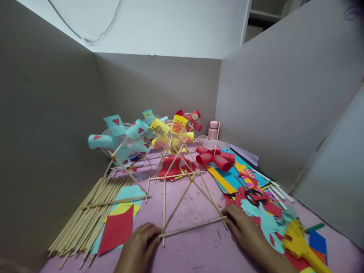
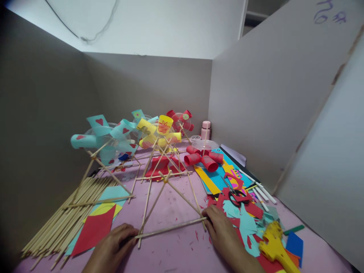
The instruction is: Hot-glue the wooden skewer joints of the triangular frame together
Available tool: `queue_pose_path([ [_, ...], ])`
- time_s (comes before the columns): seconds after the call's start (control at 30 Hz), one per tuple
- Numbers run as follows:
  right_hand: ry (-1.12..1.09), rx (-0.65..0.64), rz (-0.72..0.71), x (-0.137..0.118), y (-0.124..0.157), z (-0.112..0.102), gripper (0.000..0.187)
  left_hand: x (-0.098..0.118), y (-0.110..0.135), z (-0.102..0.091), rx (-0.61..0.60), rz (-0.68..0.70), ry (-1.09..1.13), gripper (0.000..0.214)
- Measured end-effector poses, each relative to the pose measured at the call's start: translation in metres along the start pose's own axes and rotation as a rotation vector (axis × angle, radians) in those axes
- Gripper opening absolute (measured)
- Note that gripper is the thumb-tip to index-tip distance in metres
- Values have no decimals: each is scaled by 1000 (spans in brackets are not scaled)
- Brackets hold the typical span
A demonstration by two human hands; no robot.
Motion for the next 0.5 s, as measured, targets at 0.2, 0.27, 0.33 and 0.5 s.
queue_pose_path([
  [0.2, 0, 26, -3, 1, 1, 0, 13, 2, 1, -1, 2, -6, 13, 19],
  [0.27, -3, 20, -8, 2, 1, 1, 13, 2, 1, -1, 5, -10, 11, 19],
  [0.33, -6, 15, -11, 2, 1, 1, 14, 2, 1, -1, 3, -12, 11, 19],
  [0.5, -1, -5, 6, 0, 0, 0, 15, -2, 0, 2, -11, -8, 16, 19],
])
Point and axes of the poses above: each hand's wrist, its own y-axis away from the middle knuckle, its own z-axis out of the palm, x = y × z, the point moved 6 cm from there along -y, towards the middle knuckle, and after that the axes turned 9 degrees about x, right-handed, at the moved point
